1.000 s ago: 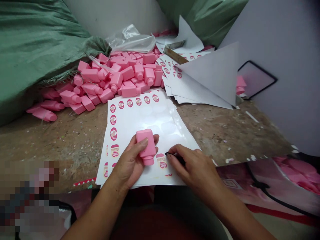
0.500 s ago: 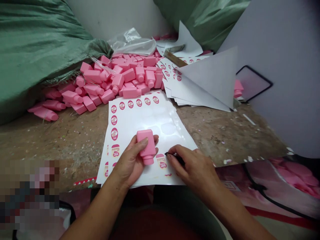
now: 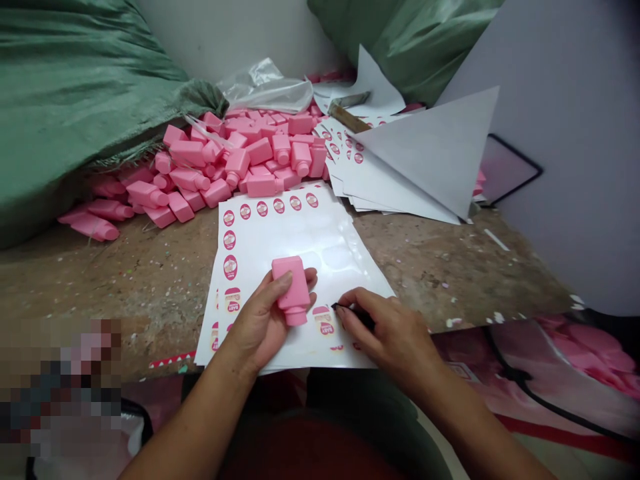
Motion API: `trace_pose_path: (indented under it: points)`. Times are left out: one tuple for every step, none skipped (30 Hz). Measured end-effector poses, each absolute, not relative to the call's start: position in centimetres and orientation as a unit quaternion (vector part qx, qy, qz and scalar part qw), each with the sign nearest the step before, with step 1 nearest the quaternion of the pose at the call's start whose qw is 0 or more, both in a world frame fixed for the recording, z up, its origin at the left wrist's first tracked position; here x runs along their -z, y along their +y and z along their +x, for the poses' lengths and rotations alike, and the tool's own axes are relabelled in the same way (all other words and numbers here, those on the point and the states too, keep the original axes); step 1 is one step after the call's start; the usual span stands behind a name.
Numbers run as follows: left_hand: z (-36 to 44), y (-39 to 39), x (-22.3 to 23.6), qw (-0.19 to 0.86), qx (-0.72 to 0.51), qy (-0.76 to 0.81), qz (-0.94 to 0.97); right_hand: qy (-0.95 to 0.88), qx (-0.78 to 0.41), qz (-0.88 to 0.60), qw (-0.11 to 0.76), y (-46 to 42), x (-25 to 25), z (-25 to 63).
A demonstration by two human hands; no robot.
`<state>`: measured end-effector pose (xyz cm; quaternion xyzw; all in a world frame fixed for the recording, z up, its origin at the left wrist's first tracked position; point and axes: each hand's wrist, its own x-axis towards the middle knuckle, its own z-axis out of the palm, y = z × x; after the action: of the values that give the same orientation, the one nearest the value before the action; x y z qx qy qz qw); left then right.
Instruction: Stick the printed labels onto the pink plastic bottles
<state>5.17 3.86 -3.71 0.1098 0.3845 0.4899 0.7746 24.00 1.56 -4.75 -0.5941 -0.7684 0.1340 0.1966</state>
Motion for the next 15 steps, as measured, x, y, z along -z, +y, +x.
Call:
trace_pose_path:
  points:
    - [5.1, 3.9, 3.7, 0.776, -0.490, 0.382, 0.107, -0.781, -0.116, -0.581, 0.200, 1.6, 4.8, 24.0]
    - [5.1, 3.9, 3.7, 0.777, -0.491, 0.380, 0.106, -0.792, -0.100, -0.567, 0.203, 1.7, 4.7, 23.9]
    - [5.1, 3.9, 3.7, 0.778, -0.492, 0.377, 0.105, -0.801, -0.088, -0.555, 0.205, 1.8, 4.7, 23.9]
    - [5.1, 3.9, 3.7, 0.779, -0.492, 0.375, 0.104, -0.808, -0.079, -0.547, 0.205, 1.9, 4.7, 23.9]
    - [5.2, 3.9, 3.7, 0.780, -0.493, 0.372, 0.103, -0.813, -0.074, -0.541, 0.204, 1.9, 4.7, 23.8]
    - [5.2, 3.9, 3.7, 0.780, -0.494, 0.369, 0.102, -0.816, -0.070, -0.537, 0.202, 2.0, 4.8, 23.8]
    - [5.2, 3.9, 3.7, 0.781, -0.495, 0.367, 0.102, -0.817, -0.067, -0.536, 0.201, 2.1, 4.8, 23.7]
    - [5.2, 3.9, 3.7, 0.782, -0.496, 0.364, 0.102, -0.816, -0.063, -0.537, 0.203, 2.1, 4.9, 23.6]
    - [5.3, 3.8, 3.7, 0.782, -0.496, 0.362, 0.102, -0.812, -0.058, -0.542, 0.207, 2.2, 5.0, 23.5]
    - [5.3, 3.8, 3.7, 0.783, -0.497, 0.361, 0.103, -0.806, -0.056, -0.550, 0.210, 2.2, 5.1, 23.4]
    - [5.3, 3.8, 3.7, 0.782, -0.497, 0.361, 0.103, -0.797, -0.061, -0.562, 0.212, 2.3, 5.1, 23.3]
    - [5.3, 3.8, 3.7, 0.780, -0.499, 0.362, 0.103, -0.784, -0.079, -0.578, 0.212, 2.4, 5.1, 23.3]
    - [5.3, 3.9, 3.7, 0.778, -0.501, 0.363, 0.104, -0.769, -0.113, -0.593, 0.210, 2.5, 5.0, 23.3]
    - [5.3, 3.8, 3.7, 0.776, -0.504, 0.365, 0.105, -0.751, -0.160, -0.605, 0.211, 2.6, 4.8, 23.4]
    - [5.2, 3.8, 3.8, 0.773, -0.506, 0.366, 0.106, -0.728, -0.217, -0.613, 0.216, 2.6, 4.6, 23.6]
